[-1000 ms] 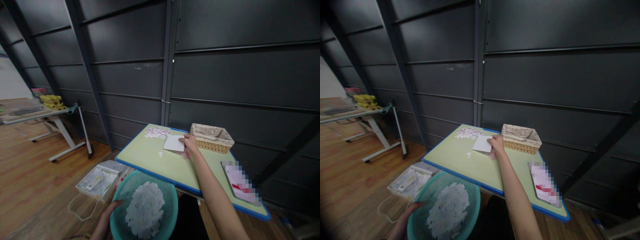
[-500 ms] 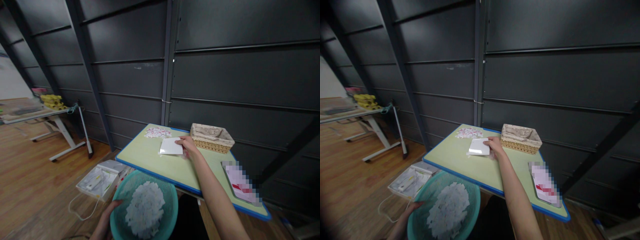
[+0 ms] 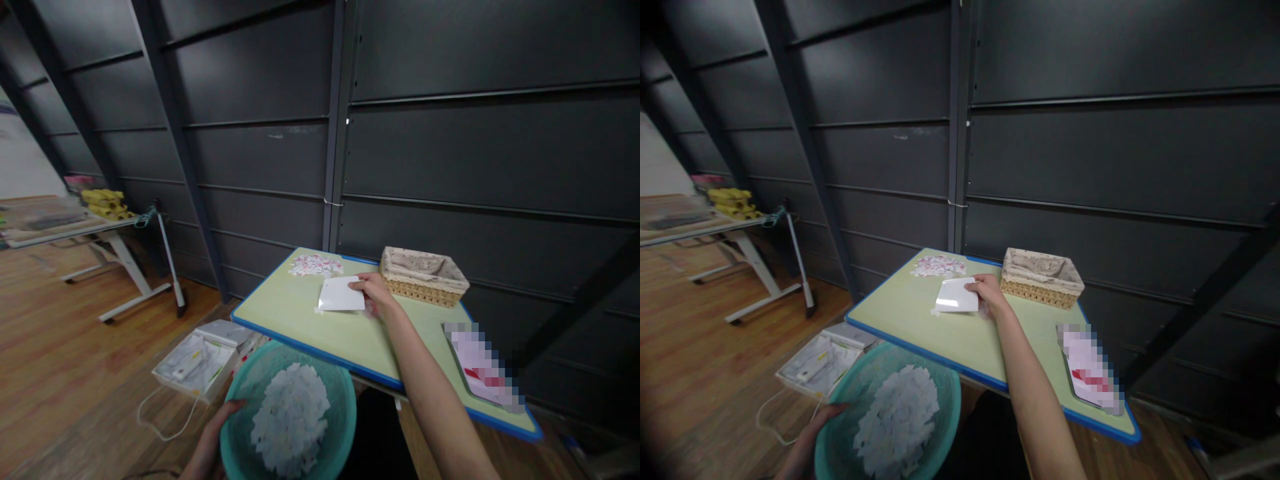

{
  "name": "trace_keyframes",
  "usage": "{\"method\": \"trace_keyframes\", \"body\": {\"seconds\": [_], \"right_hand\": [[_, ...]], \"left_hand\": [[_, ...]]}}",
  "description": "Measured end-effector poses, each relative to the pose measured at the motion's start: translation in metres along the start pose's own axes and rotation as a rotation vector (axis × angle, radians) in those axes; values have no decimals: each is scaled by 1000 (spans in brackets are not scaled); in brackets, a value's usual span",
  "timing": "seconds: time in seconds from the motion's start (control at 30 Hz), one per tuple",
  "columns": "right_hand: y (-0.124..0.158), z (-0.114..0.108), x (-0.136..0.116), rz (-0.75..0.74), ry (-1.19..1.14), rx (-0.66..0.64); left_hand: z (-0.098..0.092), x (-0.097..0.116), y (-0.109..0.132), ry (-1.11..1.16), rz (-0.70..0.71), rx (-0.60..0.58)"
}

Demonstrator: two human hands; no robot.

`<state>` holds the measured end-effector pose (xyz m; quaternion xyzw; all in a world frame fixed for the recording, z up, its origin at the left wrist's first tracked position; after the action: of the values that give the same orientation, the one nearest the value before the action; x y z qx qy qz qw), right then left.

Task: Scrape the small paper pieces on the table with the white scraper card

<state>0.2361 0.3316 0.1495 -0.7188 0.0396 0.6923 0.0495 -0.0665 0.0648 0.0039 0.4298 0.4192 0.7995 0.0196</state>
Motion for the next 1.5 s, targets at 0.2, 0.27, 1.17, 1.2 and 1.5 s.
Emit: {"method": "trace_keyframes", "body": {"seconds": [0.2, 0.27, 1.17, 1.2, 1.5], "right_hand": [[6, 1, -5, 23, -49, -20], [6, 1, -4, 28, -40, -20], [3, 18, 14, 78, -70, -146], [3, 18, 14, 76, -72, -143], [4, 18, 11, 37, -41, -160]], "left_hand": [[-2, -1, -2, -28, 7, 7], [-2, -2, -2, -24, -11, 16], [-3, -4, -2, -4, -21, 14], [-2, -4, 0, 3, -27, 8], [0, -4, 2, -15, -34, -1]]}}
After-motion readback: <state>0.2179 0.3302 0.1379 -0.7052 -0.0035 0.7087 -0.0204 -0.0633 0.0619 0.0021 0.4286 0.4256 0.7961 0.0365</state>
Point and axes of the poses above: each hand's wrist, its own y-axis away from the middle knuckle, its own z-axis out of the palm, x = y × z, the point moved 10 cm from there along -y, towards the middle knuckle, and after that the axes turned 12 degrees about x, right-handed, at the moved point
